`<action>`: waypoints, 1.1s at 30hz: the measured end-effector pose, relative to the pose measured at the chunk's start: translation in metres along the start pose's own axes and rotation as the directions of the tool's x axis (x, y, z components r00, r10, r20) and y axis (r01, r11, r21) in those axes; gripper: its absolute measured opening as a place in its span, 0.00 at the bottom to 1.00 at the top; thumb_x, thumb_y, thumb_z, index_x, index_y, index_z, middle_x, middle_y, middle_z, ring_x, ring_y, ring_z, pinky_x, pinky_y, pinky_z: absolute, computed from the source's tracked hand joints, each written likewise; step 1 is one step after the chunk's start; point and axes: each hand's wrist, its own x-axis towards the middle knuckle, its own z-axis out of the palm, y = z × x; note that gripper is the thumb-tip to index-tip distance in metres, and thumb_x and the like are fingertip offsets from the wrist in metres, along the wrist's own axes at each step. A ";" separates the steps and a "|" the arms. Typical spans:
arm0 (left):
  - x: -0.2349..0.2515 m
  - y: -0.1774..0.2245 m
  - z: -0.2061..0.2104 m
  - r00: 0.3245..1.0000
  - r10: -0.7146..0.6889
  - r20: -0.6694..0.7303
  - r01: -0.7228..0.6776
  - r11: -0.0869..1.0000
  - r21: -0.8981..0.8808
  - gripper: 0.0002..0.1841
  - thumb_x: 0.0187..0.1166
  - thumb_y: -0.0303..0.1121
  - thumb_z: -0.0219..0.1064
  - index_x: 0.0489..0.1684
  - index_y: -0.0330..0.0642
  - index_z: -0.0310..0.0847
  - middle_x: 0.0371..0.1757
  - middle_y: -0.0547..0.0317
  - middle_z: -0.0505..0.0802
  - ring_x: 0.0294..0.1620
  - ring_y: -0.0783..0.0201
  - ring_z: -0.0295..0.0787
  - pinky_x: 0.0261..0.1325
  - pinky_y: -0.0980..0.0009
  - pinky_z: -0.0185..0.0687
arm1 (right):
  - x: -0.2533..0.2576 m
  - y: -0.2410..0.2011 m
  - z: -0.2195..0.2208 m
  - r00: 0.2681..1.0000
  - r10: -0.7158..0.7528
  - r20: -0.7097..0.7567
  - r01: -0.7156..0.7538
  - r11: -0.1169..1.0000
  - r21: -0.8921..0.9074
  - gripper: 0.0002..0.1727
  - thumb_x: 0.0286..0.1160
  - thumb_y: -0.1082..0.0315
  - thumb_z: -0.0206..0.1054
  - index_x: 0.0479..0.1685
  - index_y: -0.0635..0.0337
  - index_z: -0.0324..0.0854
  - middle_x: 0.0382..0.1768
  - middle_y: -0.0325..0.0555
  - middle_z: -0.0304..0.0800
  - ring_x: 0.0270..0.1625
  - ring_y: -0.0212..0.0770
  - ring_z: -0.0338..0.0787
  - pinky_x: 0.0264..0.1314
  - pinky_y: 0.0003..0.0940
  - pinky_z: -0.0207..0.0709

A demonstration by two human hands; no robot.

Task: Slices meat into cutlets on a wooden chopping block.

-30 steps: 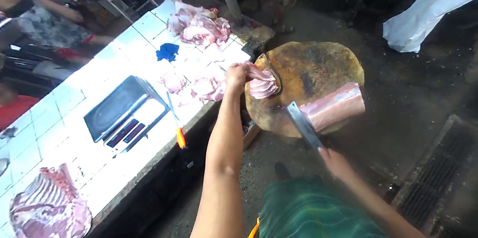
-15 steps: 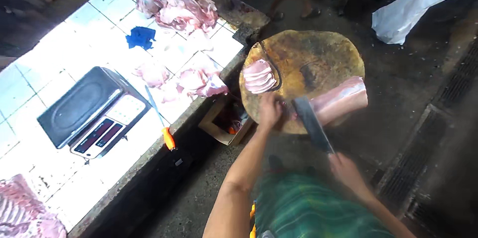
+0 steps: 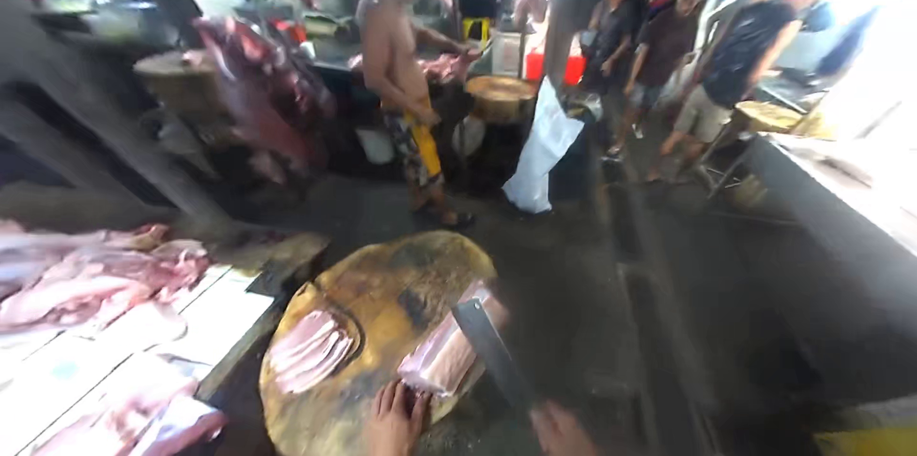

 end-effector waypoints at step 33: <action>-0.034 -0.064 -0.015 0.494 -0.851 0.177 0.515 0.122 -0.849 0.39 0.82 0.56 0.68 0.88 0.42 0.62 0.70 0.39 0.88 0.68 0.46 0.88 0.70 0.44 0.85 | 0.037 0.015 0.024 0.993 -0.118 0.027 0.121 0.960 -0.251 0.28 0.84 0.44 0.64 0.66 0.60 0.78 0.23 0.45 0.86 0.19 0.41 0.86 0.28 0.45 0.87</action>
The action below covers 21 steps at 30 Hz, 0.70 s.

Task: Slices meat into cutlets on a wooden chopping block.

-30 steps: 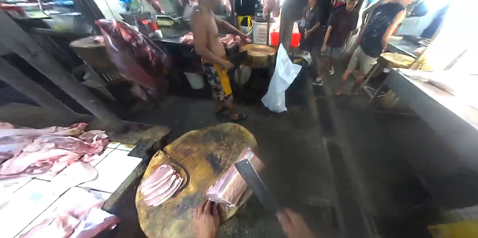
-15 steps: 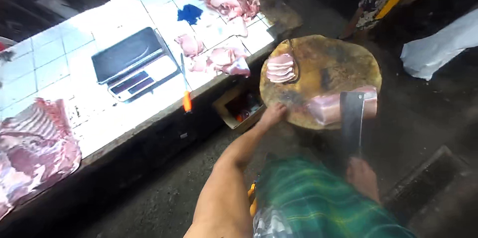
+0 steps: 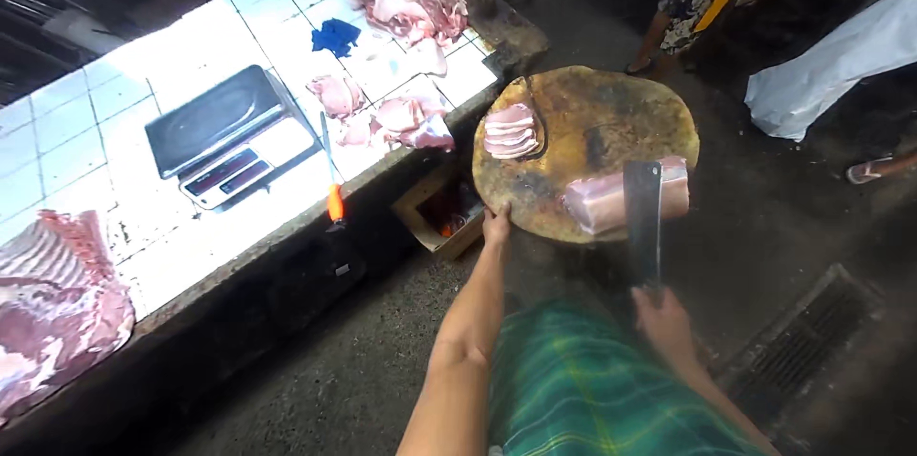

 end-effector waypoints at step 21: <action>-0.048 -0.007 0.032 0.997 -0.062 -0.046 0.071 0.972 0.224 0.22 0.84 0.46 0.68 0.60 0.35 0.84 0.50 0.43 0.94 0.47 0.52 0.93 0.56 0.51 0.89 | 0.004 0.045 -0.005 0.958 -0.285 0.026 0.286 0.957 -0.048 0.34 0.92 0.43 0.43 0.61 0.67 0.81 0.26 0.46 0.86 0.26 0.41 0.87 0.32 0.45 0.85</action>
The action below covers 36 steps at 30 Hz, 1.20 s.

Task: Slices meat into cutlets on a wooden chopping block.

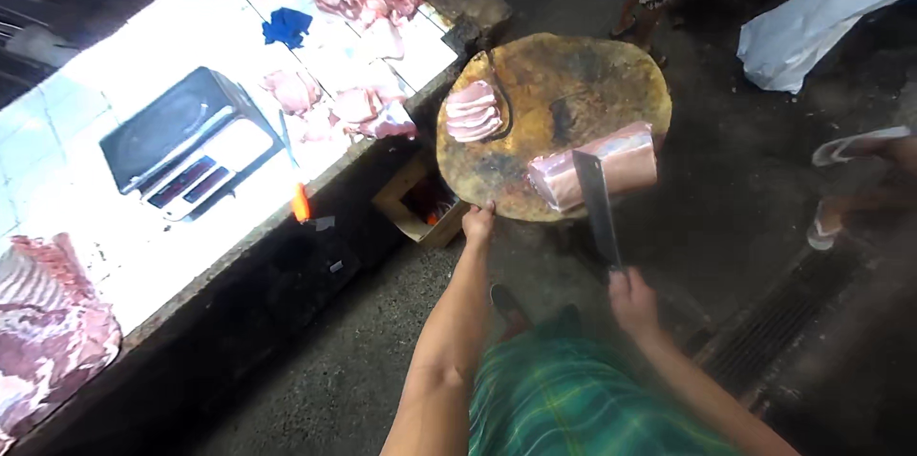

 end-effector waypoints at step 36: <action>-0.061 0.013 0.064 0.659 0.684 0.313 -0.743 0.656 0.131 0.11 0.86 0.38 0.67 0.51 0.38 0.88 0.47 0.55 0.94 0.47 0.66 0.93 0.58 0.63 0.91 | 0.091 0.048 0.076 0.977 -0.208 -0.053 0.195 0.963 -0.188 0.35 0.88 0.43 0.48 0.60 0.72 0.81 0.30 0.57 0.91 0.32 0.53 0.93 0.40 0.55 0.87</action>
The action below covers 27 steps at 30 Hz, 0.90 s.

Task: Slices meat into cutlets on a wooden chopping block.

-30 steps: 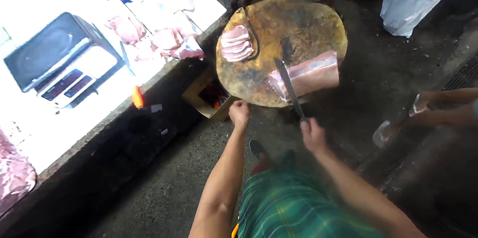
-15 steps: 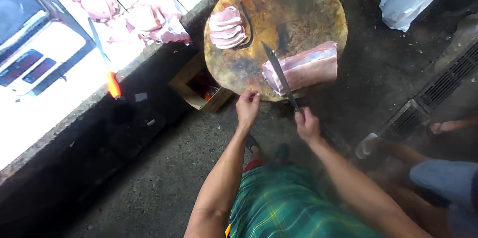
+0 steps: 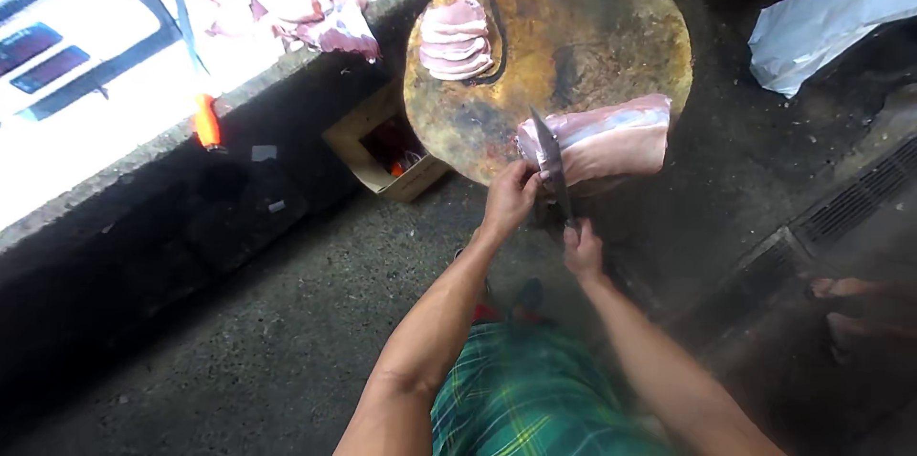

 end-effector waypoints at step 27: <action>0.068 0.001 -0.008 0.964 -0.230 0.131 0.242 0.966 -0.088 0.51 0.56 0.50 0.81 0.88 0.57 0.59 0.70 0.47 0.87 0.70 0.49 0.85 0.69 0.38 0.79 | 0.126 0.033 -0.221 0.805 0.514 0.298 -0.384 0.833 -0.398 0.36 0.73 0.40 0.75 0.69 0.60 0.77 0.45 0.69 0.89 0.42 0.69 0.91 0.44 0.72 0.82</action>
